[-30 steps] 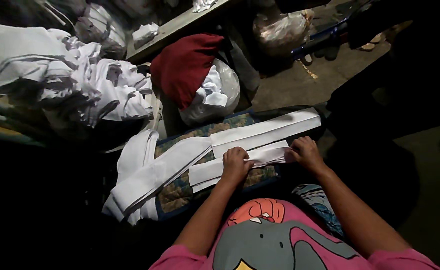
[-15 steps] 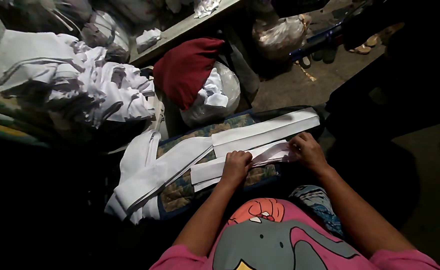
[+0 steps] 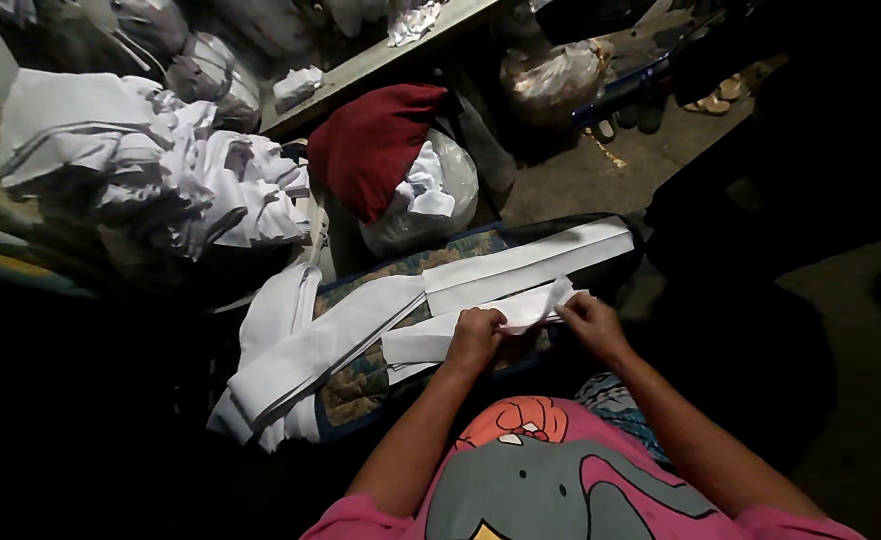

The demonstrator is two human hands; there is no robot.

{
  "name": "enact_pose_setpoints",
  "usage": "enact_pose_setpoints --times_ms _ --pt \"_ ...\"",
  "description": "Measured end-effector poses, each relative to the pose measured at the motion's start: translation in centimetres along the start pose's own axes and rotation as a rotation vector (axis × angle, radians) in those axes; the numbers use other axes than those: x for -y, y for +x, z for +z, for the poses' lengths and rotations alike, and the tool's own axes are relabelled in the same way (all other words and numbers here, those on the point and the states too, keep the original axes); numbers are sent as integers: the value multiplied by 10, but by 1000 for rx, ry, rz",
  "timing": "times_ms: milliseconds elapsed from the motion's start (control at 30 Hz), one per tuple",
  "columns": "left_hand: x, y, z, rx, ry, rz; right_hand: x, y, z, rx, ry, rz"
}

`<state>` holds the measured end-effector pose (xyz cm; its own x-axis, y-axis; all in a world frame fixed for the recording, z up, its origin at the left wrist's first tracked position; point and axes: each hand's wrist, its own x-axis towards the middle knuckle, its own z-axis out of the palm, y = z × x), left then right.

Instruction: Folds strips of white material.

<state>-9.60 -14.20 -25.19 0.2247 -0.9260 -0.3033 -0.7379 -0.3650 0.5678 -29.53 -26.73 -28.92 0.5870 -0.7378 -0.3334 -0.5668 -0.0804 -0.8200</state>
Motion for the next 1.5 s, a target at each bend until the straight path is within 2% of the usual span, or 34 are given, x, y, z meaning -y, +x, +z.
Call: enact_pose_setpoints --times_ms 100,200,367,467,567,633,767,867,1033,1133,1267,1400,1500 --pt "-6 -5 6 -5 3 50 8 -16 34 203 300 204" --pt "-19 -10 5 75 2 -5 17 -24 54 266 452 278" --pt "-23 -17 -1 144 -145 -52 23 -27 49 251 562 267" --pt "-18 -21 0 82 -296 -39 24 -29 47 124 610 276" --pt "-11 -20 4 -28 -476 -99 29 -31 48 -16 707 343" --pt "-9 -19 8 -53 -540 -99 28 -32 49 -29 735 294" --pt "-20 -23 5 -15 -457 33 27 -27 45 33 815 141" --pt "-31 -25 2 -6 -413 79 37 -19 39 -32 913 182" --pt "-38 -29 -2 49 -364 43 45 -8 24 -188 1110 203" --pt "-35 -28 -3 124 -281 -34 50 -7 11 -315 1075 119" --pt "-27 -29 -4 151 -146 -70 62 -8 -13 -396 1022 36" --pt "-17 -35 -11 161 -83 -85 55 -10 -39 -451 993 -109" --pt "-11 -42 -20 187 -74 -132 46 -13 -60 -549 988 -134"
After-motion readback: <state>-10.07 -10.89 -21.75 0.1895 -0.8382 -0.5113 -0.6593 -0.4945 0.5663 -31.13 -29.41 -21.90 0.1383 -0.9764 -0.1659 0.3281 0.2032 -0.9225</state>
